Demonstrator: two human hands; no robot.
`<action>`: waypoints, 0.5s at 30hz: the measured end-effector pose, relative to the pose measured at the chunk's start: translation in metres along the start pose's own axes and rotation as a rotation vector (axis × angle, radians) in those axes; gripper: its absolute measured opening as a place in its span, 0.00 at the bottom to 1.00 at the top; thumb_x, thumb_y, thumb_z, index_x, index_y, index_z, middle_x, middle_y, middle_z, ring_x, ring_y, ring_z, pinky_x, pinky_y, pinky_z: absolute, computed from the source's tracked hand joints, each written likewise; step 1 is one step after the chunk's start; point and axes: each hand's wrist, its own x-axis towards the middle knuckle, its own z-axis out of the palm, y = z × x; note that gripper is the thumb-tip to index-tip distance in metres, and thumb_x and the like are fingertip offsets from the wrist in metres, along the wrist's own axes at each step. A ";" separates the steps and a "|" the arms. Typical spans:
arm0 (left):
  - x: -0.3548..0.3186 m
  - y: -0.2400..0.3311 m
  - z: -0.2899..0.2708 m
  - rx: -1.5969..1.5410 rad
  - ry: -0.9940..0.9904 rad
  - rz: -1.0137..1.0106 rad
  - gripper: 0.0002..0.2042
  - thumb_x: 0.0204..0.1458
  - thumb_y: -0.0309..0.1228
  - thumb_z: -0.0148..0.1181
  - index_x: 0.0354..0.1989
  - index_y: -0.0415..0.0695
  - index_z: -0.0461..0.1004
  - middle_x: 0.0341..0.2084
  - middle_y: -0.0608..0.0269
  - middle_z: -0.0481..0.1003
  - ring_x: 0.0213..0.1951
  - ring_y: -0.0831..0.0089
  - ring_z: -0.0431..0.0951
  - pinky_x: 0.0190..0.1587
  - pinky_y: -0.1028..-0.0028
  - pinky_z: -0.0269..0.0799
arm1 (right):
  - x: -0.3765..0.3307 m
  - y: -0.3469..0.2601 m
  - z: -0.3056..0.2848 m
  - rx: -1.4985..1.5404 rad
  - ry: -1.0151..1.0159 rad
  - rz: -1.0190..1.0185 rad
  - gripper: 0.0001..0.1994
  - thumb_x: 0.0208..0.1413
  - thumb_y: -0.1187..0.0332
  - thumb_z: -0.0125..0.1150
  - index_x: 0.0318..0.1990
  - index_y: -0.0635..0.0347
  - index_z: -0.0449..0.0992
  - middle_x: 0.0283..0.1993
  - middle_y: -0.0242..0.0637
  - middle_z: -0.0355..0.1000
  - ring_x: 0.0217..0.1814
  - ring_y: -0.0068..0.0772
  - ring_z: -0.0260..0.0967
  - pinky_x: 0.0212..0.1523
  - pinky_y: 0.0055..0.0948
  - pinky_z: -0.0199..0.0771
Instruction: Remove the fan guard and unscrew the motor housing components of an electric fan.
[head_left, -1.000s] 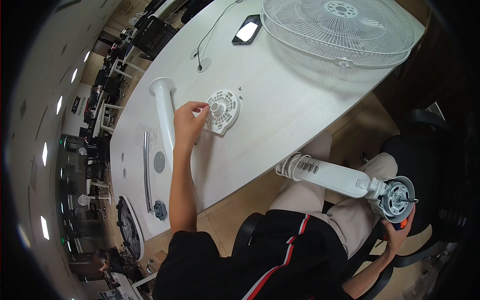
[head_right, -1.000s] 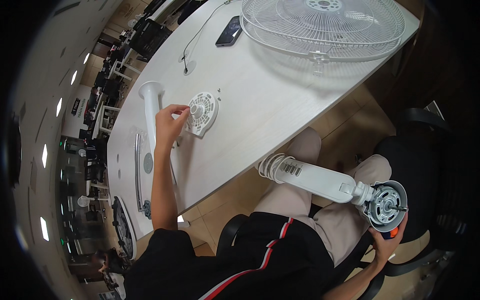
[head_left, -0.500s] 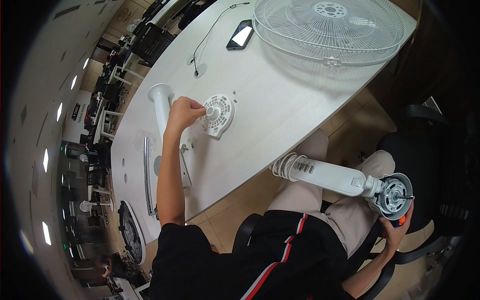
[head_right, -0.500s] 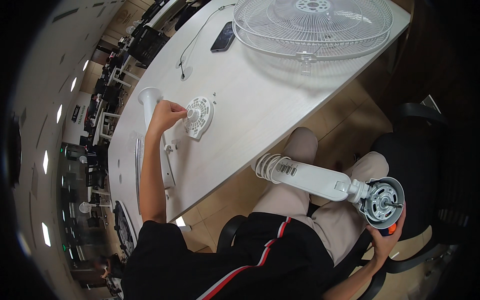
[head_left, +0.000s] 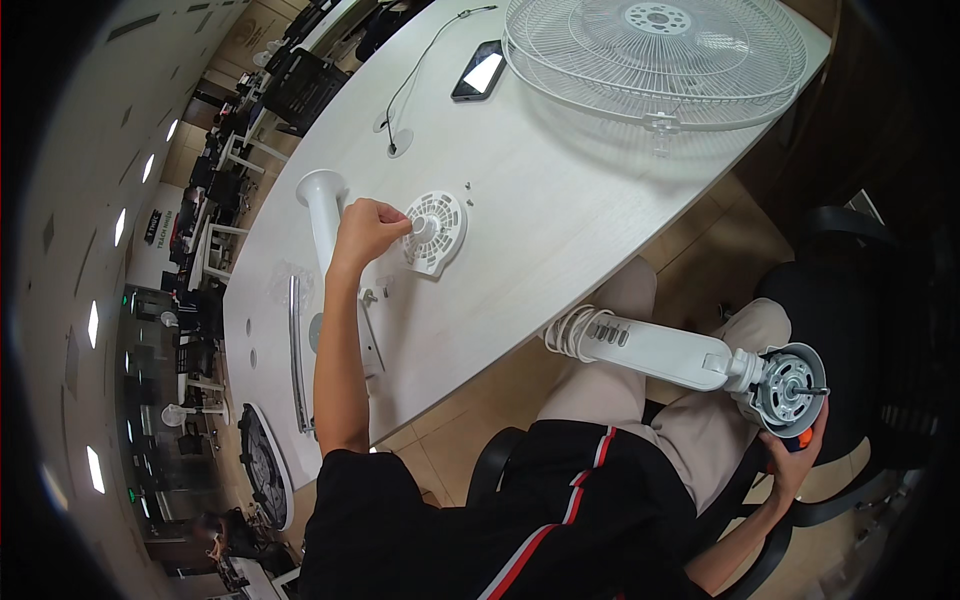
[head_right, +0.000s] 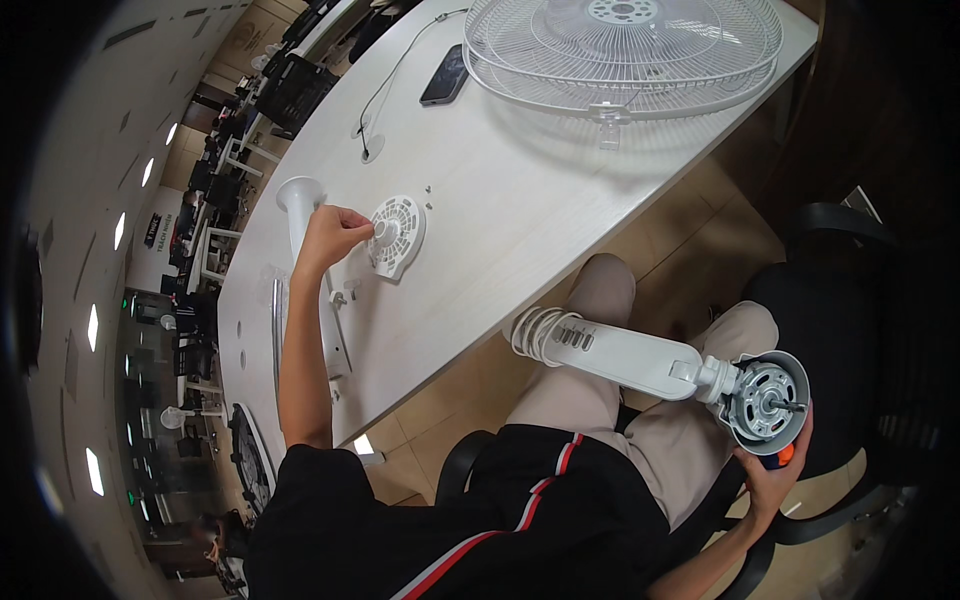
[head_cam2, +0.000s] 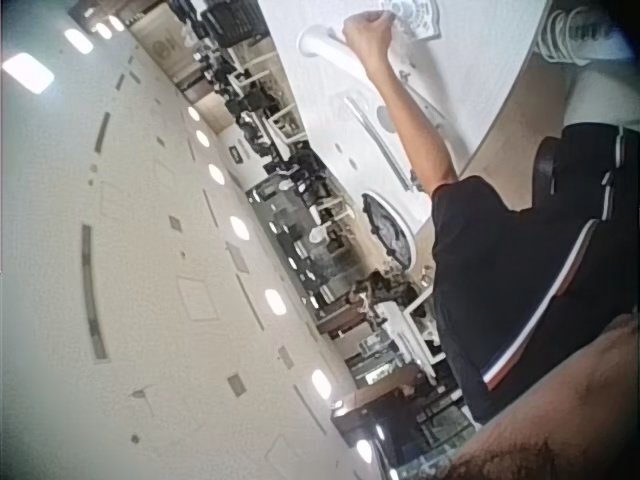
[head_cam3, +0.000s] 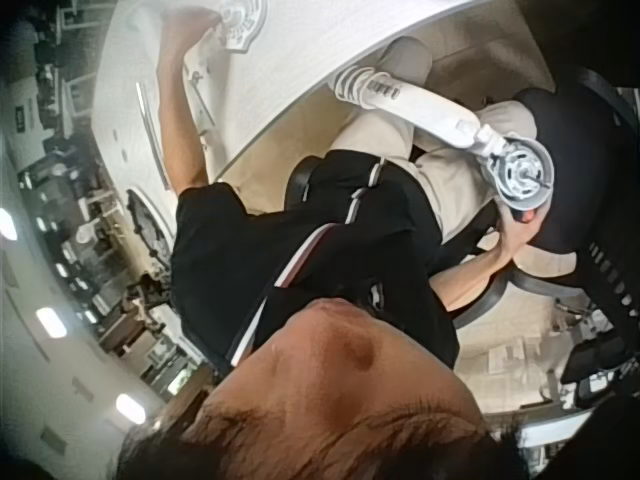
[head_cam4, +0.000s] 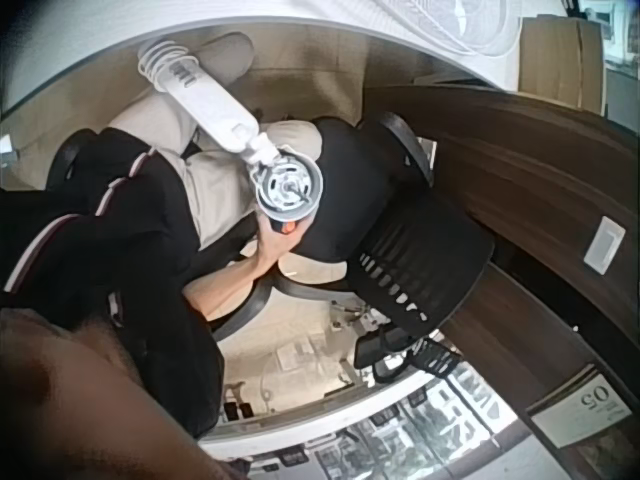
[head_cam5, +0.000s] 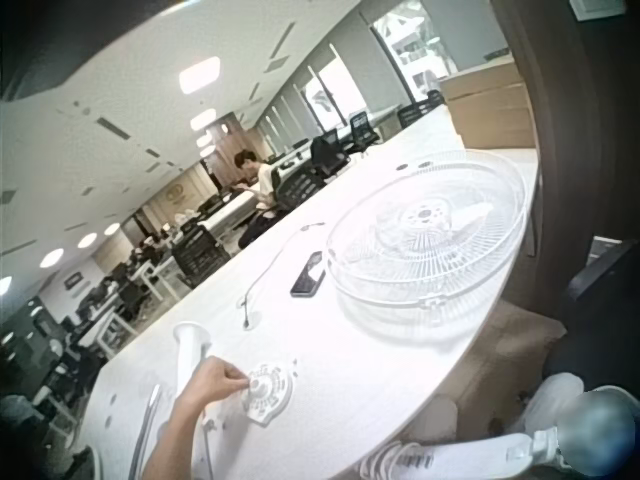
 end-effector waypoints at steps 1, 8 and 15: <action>-0.001 0.001 0.000 0.000 -0.001 0.001 0.14 0.42 0.35 0.72 0.31 0.35 0.87 0.22 0.51 0.83 0.24 0.67 0.83 0.33 0.71 0.78 | 0.000 0.000 0.000 -0.001 0.001 0.000 0.62 0.29 0.64 0.88 0.76 0.64 0.57 0.70 0.41 0.66 0.69 0.35 0.67 0.71 0.35 0.63; -0.003 -0.007 -0.002 -0.102 0.088 0.041 0.15 0.46 0.35 0.72 0.36 0.35 0.87 0.22 0.55 0.82 0.24 0.70 0.79 0.33 0.72 0.76 | 0.002 -0.004 0.005 -0.016 0.001 -0.024 0.60 0.29 0.67 0.84 0.76 0.64 0.57 0.69 0.41 0.67 0.69 0.36 0.67 0.71 0.34 0.63; -0.029 0.022 -0.011 -0.039 -0.008 0.231 0.20 0.48 0.38 0.76 0.43 0.34 0.85 0.32 0.57 0.84 0.32 0.75 0.77 0.38 0.73 0.74 | 0.003 -0.004 0.003 -0.010 -0.011 -0.009 0.61 0.30 0.64 0.86 0.77 0.64 0.57 0.70 0.41 0.67 0.69 0.36 0.67 0.71 0.35 0.63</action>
